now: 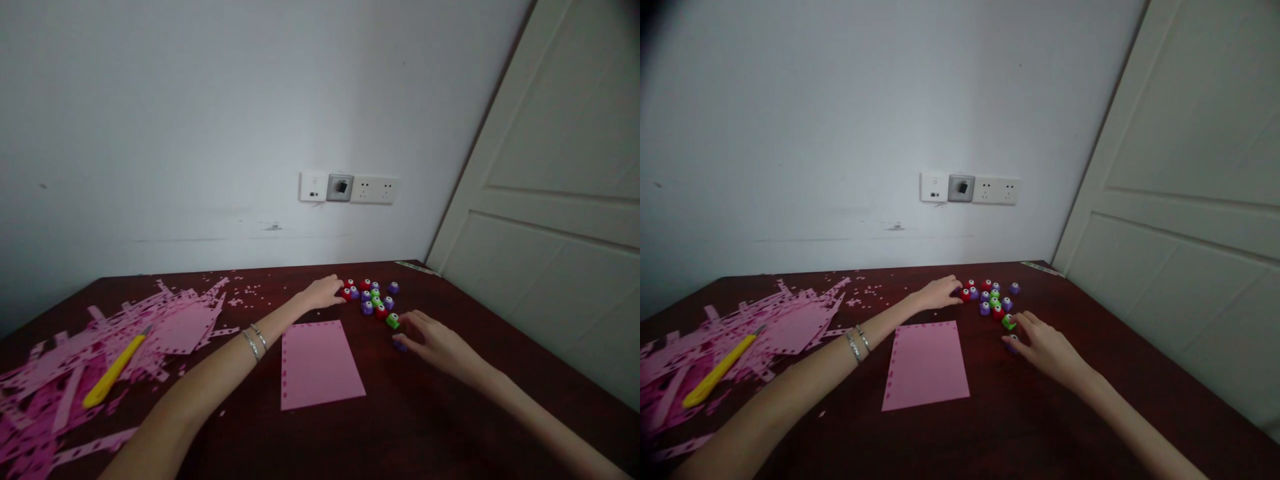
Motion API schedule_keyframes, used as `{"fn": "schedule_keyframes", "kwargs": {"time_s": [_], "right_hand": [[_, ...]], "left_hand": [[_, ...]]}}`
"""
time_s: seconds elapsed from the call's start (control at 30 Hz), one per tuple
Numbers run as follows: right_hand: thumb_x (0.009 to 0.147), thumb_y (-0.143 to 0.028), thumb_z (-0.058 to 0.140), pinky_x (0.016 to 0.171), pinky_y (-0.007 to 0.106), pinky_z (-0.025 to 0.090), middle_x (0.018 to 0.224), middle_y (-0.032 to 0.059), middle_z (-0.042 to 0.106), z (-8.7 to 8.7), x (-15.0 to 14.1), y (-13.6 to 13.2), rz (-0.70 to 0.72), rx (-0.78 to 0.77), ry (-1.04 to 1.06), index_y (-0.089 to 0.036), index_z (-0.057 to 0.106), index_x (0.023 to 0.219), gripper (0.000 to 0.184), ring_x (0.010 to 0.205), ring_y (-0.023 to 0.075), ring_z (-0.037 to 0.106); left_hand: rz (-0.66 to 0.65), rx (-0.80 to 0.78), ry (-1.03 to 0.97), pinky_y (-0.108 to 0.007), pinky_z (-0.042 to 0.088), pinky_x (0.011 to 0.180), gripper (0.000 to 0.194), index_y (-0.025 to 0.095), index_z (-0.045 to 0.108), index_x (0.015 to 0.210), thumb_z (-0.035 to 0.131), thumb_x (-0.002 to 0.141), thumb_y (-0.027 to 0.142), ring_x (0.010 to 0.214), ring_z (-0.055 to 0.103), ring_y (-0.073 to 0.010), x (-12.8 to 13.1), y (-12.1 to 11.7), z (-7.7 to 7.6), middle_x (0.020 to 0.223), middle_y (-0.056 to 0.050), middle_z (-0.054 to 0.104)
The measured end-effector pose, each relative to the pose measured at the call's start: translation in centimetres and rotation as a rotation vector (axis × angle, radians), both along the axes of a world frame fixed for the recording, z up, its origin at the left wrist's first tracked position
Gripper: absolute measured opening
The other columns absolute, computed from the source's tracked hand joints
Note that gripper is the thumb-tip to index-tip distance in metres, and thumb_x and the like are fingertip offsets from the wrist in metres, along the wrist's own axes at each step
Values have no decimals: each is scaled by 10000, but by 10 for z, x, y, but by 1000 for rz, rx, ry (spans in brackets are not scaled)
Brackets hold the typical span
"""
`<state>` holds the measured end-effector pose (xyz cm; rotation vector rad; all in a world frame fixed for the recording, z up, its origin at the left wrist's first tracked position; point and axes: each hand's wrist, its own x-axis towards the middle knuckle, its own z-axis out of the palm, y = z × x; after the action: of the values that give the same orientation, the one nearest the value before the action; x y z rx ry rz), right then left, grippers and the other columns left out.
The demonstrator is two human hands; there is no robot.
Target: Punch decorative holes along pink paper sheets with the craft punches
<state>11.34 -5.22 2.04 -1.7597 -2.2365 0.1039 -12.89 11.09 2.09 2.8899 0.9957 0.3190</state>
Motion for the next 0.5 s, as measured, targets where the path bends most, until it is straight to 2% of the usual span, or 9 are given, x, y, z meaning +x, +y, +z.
{"fn": "schedule_keyframes", "kwargs": {"time_s": [0.1, 0.2, 0.27, 0.33, 0.4, 0.5], "right_hand": [[824, -443, 468, 738, 340, 473, 1079, 98, 549, -14, 1, -8, -9, -55, -44, -226, 522, 1135, 383, 825, 222, 613], [853, -357, 421, 762, 340, 465, 1108, 112, 537, -25, -1, -3, 2, -80, -53, -209, 514, 1156, 350, 849, 220, 612], [857, -315, 408, 787, 346, 457, 1091, 120, 546, -26, -1, 3, 23, -87, -15, -193, 538, 1124, 322, 863, 220, 606], [833, -311, 459, 818, 359, 446, 1058, 114, 571, -21, -1, 11, 52, -104, 83, -193, 580, 1060, 283, 893, 227, 593], [800, -343, 526, 779, 357, 466, 986, 94, 606, -14, -5, 18, 80, -192, 272, -204, 604, 1020, 272, 855, 222, 594], [777, -411, 571, 595, 298, 492, 901, 76, 629, -2, -20, 30, 134, -443, 732, -217, 573, 1105, 381, 722, 181, 598]], "left_hand": [[68, 16, 86, -285, 452, 690, 380, 172, 540, 1034, 544, 795, 467, 880, 577, -218, 20, 1, -5, 1046, -95, 520], [125, 60, 112, -298, 461, 711, 302, 181, 526, 1050, 502, 836, 393, 911, 584, -224, 29, 4, -9, 1067, -99, 515], [145, 60, 78, -313, 462, 719, 266, 174, 536, 1034, 503, 834, 346, 921, 585, -234, 28, 7, -12, 1070, -105, 526], [135, -7, -31, -323, 457, 724, 246, 164, 569, 974, 559, 793, 330, 914, 584, -245, 23, 10, -13, 1030, -102, 562], [95, -199, -236, -304, 450, 697, 237, 155, 597, 916, 614, 751, 324, 851, 591, -221, 13, 12, -13, 938, -83, 603], [-9, -732, -618, -245, 425, 576, 287, 141, 603, 941, 630, 747, 351, 663, 566, -132, -7, 12, -8, 809, -53, 614]]}}
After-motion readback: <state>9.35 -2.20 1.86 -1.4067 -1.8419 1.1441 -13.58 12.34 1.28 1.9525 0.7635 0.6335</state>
